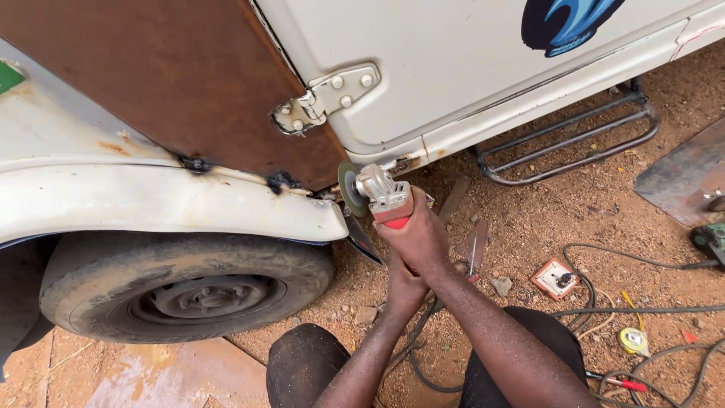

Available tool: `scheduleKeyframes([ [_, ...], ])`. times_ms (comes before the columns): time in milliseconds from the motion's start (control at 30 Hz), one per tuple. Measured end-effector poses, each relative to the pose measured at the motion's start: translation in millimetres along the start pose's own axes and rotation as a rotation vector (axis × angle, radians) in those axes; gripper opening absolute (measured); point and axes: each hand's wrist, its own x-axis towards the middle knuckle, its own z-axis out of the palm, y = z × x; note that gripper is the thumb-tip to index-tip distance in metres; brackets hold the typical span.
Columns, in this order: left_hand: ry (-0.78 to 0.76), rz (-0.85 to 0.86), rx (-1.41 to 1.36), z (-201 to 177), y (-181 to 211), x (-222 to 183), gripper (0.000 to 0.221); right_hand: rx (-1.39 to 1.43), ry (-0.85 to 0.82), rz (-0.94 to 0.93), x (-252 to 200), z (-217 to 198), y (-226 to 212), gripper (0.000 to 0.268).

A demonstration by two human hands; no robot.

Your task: Use an angle grinder and tools to repair or modify a vehicle body panel.

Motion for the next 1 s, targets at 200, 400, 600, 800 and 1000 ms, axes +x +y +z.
scheduleKeyframes([
  [200,-0.087,-0.082,0.069,-12,13,3,0.113,-0.042,-0.081,0.069,2,9,0,0.104],
  [400,-0.118,-0.024,0.056,-18,25,6,0.112,-0.039,-0.042,0.056,0,7,-9,0.103],
  [600,-0.15,-0.119,0.037,-14,14,8,0.108,-0.078,-0.011,0.048,1,9,-1,0.101],
  [800,-0.103,0.039,-0.006,-8,-6,10,0.102,-0.048,0.025,0.01,1,7,-3,0.1],
  [1000,-0.115,-0.054,0.053,-10,13,12,0.114,-0.039,0.032,-0.019,2,8,-2,0.1],
])
